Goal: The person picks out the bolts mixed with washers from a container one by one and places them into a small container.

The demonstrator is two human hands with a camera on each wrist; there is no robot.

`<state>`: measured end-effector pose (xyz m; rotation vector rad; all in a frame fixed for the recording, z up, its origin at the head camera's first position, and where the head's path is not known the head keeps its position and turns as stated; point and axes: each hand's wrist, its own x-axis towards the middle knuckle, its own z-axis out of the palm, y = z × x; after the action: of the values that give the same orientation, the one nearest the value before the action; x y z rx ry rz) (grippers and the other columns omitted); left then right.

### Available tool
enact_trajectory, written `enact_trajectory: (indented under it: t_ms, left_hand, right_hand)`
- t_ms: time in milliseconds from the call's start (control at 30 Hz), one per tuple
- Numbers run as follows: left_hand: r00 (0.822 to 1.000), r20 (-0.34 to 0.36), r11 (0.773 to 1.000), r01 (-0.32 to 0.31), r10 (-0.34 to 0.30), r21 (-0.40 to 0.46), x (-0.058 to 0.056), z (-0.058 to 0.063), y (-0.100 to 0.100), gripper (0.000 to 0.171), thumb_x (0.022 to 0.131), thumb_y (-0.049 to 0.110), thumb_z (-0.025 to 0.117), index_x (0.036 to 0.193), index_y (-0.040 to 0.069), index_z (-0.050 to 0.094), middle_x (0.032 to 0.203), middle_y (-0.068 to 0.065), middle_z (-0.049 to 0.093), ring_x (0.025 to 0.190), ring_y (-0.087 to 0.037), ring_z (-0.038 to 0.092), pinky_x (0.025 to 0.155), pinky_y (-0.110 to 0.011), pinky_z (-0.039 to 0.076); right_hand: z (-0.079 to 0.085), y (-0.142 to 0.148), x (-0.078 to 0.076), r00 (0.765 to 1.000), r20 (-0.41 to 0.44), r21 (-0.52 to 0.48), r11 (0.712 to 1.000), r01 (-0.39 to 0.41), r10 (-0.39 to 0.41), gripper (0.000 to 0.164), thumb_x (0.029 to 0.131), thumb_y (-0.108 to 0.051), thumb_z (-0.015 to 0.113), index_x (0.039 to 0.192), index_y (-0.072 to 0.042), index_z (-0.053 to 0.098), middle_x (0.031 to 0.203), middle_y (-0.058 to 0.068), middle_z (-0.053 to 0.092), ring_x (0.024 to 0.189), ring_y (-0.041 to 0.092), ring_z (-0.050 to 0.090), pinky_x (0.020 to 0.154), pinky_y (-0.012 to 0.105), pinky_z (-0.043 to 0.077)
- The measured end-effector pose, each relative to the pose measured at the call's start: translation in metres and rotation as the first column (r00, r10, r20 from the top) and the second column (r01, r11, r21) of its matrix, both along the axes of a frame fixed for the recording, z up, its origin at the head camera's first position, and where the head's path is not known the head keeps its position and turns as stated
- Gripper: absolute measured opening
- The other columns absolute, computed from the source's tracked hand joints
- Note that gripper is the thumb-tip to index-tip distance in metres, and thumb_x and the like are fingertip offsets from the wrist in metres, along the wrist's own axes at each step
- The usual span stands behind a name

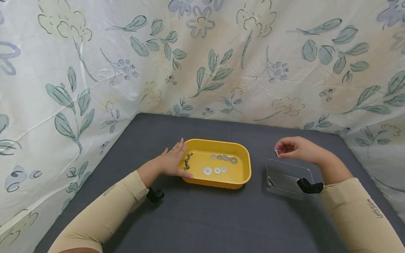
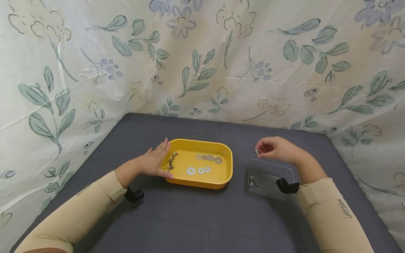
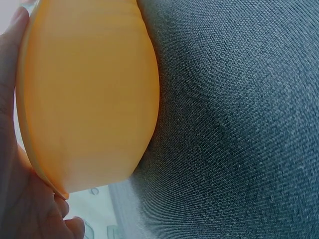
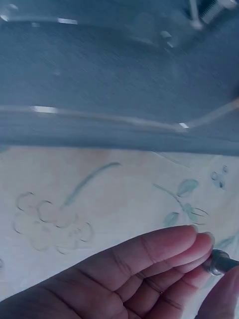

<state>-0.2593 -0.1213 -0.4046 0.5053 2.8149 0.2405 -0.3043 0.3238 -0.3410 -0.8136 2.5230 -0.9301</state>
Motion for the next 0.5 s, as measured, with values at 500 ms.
enact_trajectory:
  t_ms: [500]
  left_hand:
    - [1.000, -0.016, 1.000, 0.023, -0.023, 0.002, 0.005, 0.001, -0.007, 0.135, 0.054, 0.087, 0.048, 0.146, 0.006, -0.009, 0.150, -0.009, -0.020, 0.139, -0.026, -0.002, 0.105, -0.058, 0.010]
  right_hand:
    - [-0.019, 0.030, 0.027, 0.993, 0.013, 0.046, 0.993, 0.113, -0.113, 0.027, 0.085, -0.020, 0.066, 0.102, -0.001, 0.057, 0.088, 0.008, 0.058, 0.076, 0.023, 0.057, 0.062, 0.032, 0.048]
